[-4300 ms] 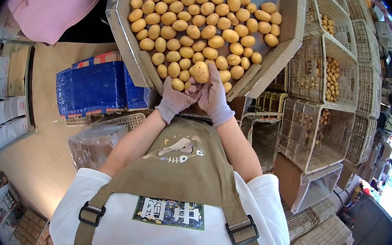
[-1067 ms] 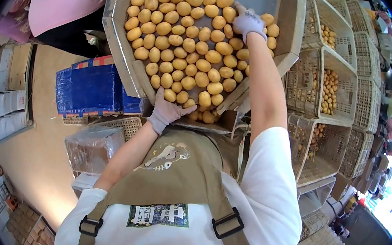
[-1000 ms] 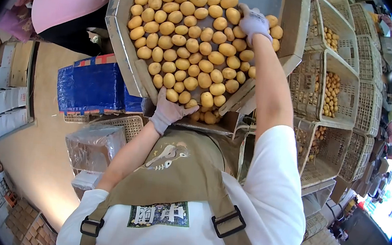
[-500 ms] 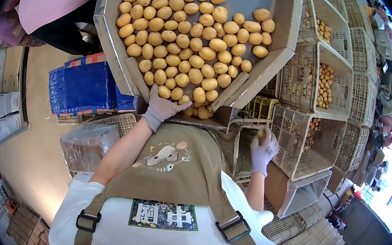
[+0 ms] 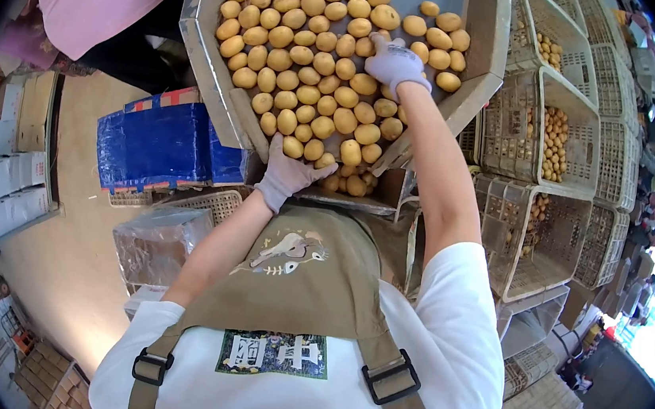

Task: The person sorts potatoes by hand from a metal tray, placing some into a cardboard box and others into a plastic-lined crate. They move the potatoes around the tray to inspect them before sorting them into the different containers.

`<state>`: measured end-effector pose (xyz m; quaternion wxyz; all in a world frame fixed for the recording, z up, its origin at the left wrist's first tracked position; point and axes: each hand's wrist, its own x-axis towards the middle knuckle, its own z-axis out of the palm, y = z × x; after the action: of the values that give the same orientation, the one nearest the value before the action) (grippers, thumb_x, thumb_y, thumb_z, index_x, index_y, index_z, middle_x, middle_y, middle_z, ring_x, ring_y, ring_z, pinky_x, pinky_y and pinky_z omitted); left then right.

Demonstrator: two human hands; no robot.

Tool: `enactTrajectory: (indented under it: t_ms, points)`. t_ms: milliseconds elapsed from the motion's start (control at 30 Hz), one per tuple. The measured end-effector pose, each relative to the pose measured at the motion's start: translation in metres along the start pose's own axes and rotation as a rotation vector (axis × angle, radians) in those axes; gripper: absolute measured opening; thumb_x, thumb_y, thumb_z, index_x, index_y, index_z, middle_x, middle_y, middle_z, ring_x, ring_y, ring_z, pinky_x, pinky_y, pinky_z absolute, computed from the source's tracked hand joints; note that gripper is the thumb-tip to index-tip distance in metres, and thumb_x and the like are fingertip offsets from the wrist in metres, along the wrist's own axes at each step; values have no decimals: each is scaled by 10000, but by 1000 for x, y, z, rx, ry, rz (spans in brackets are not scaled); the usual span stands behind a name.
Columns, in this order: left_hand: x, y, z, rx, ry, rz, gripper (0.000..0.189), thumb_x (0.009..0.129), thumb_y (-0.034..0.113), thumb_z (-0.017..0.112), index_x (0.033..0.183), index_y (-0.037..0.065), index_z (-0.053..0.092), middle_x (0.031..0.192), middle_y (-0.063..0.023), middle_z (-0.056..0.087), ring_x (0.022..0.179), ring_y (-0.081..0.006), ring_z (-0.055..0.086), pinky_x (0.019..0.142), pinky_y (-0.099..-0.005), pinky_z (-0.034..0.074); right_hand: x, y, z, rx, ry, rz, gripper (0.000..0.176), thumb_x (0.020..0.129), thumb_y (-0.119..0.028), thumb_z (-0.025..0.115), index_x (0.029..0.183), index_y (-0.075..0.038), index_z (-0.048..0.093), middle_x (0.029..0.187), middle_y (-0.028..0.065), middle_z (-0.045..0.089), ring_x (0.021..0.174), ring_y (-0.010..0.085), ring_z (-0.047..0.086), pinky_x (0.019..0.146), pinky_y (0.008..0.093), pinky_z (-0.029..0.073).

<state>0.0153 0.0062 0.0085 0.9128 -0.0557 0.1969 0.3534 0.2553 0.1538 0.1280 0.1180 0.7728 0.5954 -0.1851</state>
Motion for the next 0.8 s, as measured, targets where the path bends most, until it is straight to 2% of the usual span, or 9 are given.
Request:
enactTrajectory:
  t_ms: [67,133,200,267,400,467,533,700,800]
  points:
    - [-2,-1,-4,-103,19,-35,722,953,636,417,1530,209,339,1587,-64,333,1467,-358,296,1059,-693,372,12,19,9,272,90,-48,592,877,-348,550,1439,-177,481,1359,186,594,1243,335,584,1034,416,462]
    - [-2,-1,-2,-117,64,-31,732,948,647,419,1533,214,336,1589,-63,329,1470,-360,293,1064,-698,364,-10,21,16,660,393,34,483,871,-400,614,1267,-125,590,1208,154,677,1130,343,639,962,410,479]
    - [-2,0,2,-119,76,-26,768,935,677,417,1540,216,320,1594,-69,321,1475,-366,283,1068,-704,354,-55,21,8,668,452,65,399,881,-375,644,1186,-121,613,1146,146,689,1064,341,654,911,429,494]
    - [-3,0,4,-129,99,-43,784,927,690,418,1544,218,312,1596,-68,317,1477,-369,278,1070,-704,350,-88,34,27,551,352,8,309,896,-309,638,1139,-119,614,1085,127,692,1007,333,662,881,439,501]
    - [-1,-3,-3,76,-33,68,725,943,543,530,1507,148,305,1572,-94,343,1443,-342,329,1102,-633,362,-93,44,87,-259,335,-233,309,911,-181,591,1221,-180,587,1014,65,705,871,312,711,733,474,534]
    - [-4,-3,6,241,-115,150,733,923,412,659,1473,95,293,1552,-108,366,1414,-311,368,1140,-543,367,-79,23,82,-289,105,-67,359,881,-193,633,1235,-168,581,1048,122,679,940,318,698,782,492,529]
    - [-4,-3,9,249,-109,140,737,917,395,662,1474,95,285,1552,-107,363,1414,-308,364,1143,-535,361,-65,25,82,-228,65,-43,313,898,-171,607,1210,-191,595,1018,145,678,948,321,695,778,468,537]
    - [4,-1,-4,171,-124,109,679,983,503,481,1529,157,275,1589,-106,300,1458,-354,297,1092,-669,357,-94,48,79,343,491,-272,347,924,-200,624,1264,-131,608,1039,169,704,866,267,711,716,413,566]
    - [1,-6,-5,558,-89,229,754,940,539,552,1516,135,282,1564,-107,354,1439,-344,331,1123,-613,349,-128,38,47,1364,129,139,357,977,-239,621,1300,-93,579,1078,150,705,840,189,659,708,344,548]
